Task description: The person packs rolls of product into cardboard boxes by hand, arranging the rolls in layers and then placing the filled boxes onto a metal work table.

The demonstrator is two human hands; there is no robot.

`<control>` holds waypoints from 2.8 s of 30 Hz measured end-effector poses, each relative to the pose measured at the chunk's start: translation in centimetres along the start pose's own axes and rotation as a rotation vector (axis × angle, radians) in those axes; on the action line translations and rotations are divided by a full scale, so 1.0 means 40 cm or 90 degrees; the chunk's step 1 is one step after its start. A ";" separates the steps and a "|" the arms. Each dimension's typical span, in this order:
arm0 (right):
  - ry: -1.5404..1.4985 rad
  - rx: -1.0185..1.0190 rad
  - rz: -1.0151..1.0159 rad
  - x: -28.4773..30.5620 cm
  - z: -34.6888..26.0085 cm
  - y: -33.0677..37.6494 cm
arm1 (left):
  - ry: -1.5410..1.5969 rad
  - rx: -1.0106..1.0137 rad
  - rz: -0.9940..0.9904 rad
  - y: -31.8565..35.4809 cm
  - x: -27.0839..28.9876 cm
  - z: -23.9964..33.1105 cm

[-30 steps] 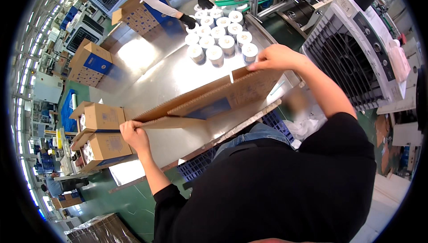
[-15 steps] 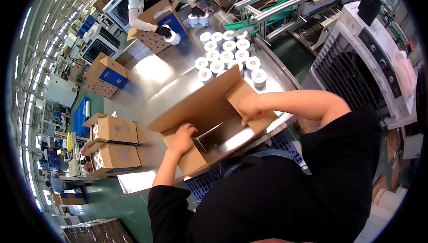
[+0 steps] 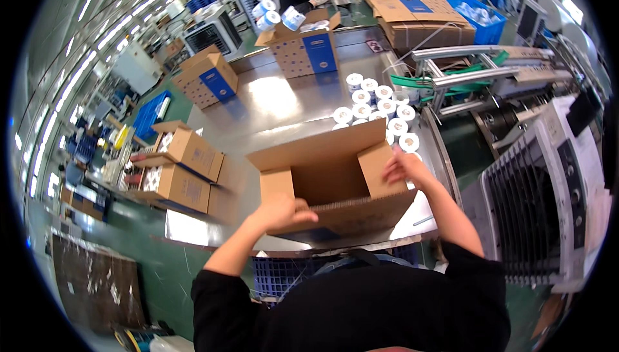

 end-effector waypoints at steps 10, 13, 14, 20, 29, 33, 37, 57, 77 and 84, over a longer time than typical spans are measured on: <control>-0.042 0.045 0.021 0.089 0.144 0.037 | -0.057 -0.273 0.415 -0.128 -0.071 0.027; -0.026 0.045 0.040 0.104 0.137 0.062 | -0.277 -0.360 0.708 -0.090 0.132 0.080; -0.024 0.050 0.032 0.093 0.124 0.079 | -0.251 -0.211 0.776 -0.097 0.216 0.024; -0.055 0.048 0.029 0.080 0.111 0.088 | -0.117 0.254 0.144 -0.232 0.092 -0.225; -0.233 0.003 0.101 -0.024 0.202 0.066 | -0.132 0.075 0.347 -0.072 -0.043 -0.225; 0.273 0.066 0.204 -0.007 0.475 -0.051 | -0.011 0.069 0.374 -0.036 -0.013 -0.422; 0.146 -0.166 0.288 -0.077 0.561 0.009 | 0.098 0.247 0.418 0.113 -0.083 -0.913; 0.046 -0.036 -0.065 -0.621 -0.001 0.022 | 0.671 0.434 -0.010 -0.105 -0.549 -0.548; 0.388 -0.134 0.263 0.342 0.172 0.193 | 0.790 0.384 0.165 -0.105 -0.266 -0.595; 0.540 0.081 0.478 0.339 0.120 0.172 | 0.225 0.386 0.346 -0.025 -0.255 -0.710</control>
Point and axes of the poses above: each hand's wrist, its own y-axis away from the middle knuckle, its own x-axis out of the back of the hand, z = x × y, the point moved 10 cm from there along -y, towards the middle knuckle, and after that the axes turned 14 degrees about z, right-handed, at the moved point
